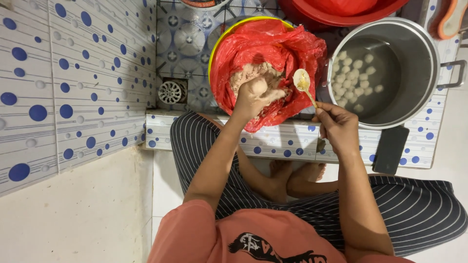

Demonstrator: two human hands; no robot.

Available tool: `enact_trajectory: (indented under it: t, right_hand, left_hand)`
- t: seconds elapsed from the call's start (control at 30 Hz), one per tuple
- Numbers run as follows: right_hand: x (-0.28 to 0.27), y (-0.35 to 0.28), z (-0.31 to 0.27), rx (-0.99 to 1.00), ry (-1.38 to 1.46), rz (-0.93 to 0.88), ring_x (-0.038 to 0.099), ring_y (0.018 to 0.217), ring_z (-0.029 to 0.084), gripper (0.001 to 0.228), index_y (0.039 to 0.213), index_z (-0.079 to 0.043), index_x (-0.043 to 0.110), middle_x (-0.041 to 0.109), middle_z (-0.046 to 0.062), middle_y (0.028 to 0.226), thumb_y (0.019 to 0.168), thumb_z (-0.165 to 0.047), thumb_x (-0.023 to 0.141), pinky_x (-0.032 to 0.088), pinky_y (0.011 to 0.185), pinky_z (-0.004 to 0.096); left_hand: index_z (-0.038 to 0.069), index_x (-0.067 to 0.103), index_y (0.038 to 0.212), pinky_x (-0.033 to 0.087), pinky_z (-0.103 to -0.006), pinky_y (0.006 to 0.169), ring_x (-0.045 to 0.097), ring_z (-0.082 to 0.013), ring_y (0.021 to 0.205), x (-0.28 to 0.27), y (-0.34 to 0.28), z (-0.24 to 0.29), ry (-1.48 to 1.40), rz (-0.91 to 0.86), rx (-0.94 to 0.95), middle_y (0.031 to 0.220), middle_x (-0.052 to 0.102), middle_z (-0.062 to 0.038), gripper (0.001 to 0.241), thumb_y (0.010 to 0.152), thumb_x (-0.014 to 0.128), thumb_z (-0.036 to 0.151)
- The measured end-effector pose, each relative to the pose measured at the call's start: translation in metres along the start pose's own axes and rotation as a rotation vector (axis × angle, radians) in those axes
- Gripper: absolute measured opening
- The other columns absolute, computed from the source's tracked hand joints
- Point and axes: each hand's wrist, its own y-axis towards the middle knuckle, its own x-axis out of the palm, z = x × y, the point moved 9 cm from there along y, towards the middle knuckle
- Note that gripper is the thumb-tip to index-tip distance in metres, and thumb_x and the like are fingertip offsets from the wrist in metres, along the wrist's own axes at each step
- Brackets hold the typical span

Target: Forming dough balls by hand and spoon and dropping them into a pot of water

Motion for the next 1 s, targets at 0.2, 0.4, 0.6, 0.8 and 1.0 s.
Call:
enact_trajectory:
  t: [0.2, 0.4, 0.6, 0.8, 1.0]
  right_hand:
    - [0.004, -0.001, -0.009, -0.022, -0.032, -0.034, 0.051, 0.038, 0.013, 0.021, 0.120, 0.010, 0.069, 0.069, 0.021, 0.076, 0.100, 0.004, 0.063, 0.034, 0.034, 0.024]
    - [-0.001, 0.002, 0.004, -0.030, -0.036, -0.022, 0.052, 0.038, 0.013, 0.021, 0.119, 0.009, 0.070, 0.068, 0.021, 0.076, 0.100, 0.003, 0.064, 0.034, 0.034, 0.024]
    - [-0.001, 0.004, 0.004, 0.006, -0.022, -0.021, 0.051, 0.039, 0.013, 0.021, 0.119, 0.009, 0.069, 0.068, 0.021, 0.076, 0.100, 0.003, 0.064, 0.033, 0.033, 0.023]
    - [0.001, 0.002, -0.006, -0.017, -0.007, -0.019, 0.051, 0.039, 0.013, 0.021, 0.120, 0.009, 0.069, 0.068, 0.022, 0.077, 0.100, 0.003, 0.064, 0.033, 0.033, 0.023]
    - [0.003, -0.007, -0.033, -0.080, -0.144, -0.009, 0.052, 0.039, 0.012, 0.021, 0.121, 0.008, 0.071, 0.069, 0.021, 0.076, 0.101, 0.006, 0.064, 0.036, 0.036, 0.024]
  left_hand:
    - [-0.001, 0.070, 0.098, 0.050, -0.0215, 0.037, 0.062, -0.0151, 0.045, -0.014, 0.019, -0.040, -0.179, -0.114, 0.032, 0.060, 0.064, -0.017, 0.010, 0.088, 0.069, 0.000]
    - [0.004, 0.073, 0.092, 0.060, -0.0184, 0.051, 0.066, -0.0057, 0.059, -0.010, 0.023, -0.048, 0.027, -0.072, 0.072, 0.070, 0.073, -0.010, 0.023, 0.076, 0.085, -0.006]
    - [0.006, 0.068, 0.085, 0.055, -0.0274, 0.059, 0.058, -0.0080, 0.064, -0.036, 0.035, -0.097, 0.199, 0.026, 0.145, 0.066, 0.065, -0.003, 0.023, 0.073, 0.086, 0.003]
    - [0.002, 0.065, 0.092, 0.059, -0.0248, 0.068, 0.067, -0.0120, 0.071, -0.010, 0.018, -0.024, -0.003, -0.150, 0.185, 0.069, 0.066, -0.009, 0.037, 0.062, 0.084, -0.008]
    - [0.003, 0.069, 0.099, 0.045, -0.0226, 0.029, 0.063, -0.0202, 0.041, -0.014, 0.012, -0.023, -0.092, -0.075, 0.010, 0.057, 0.064, -0.017, 0.012, 0.094, 0.069, 0.014]
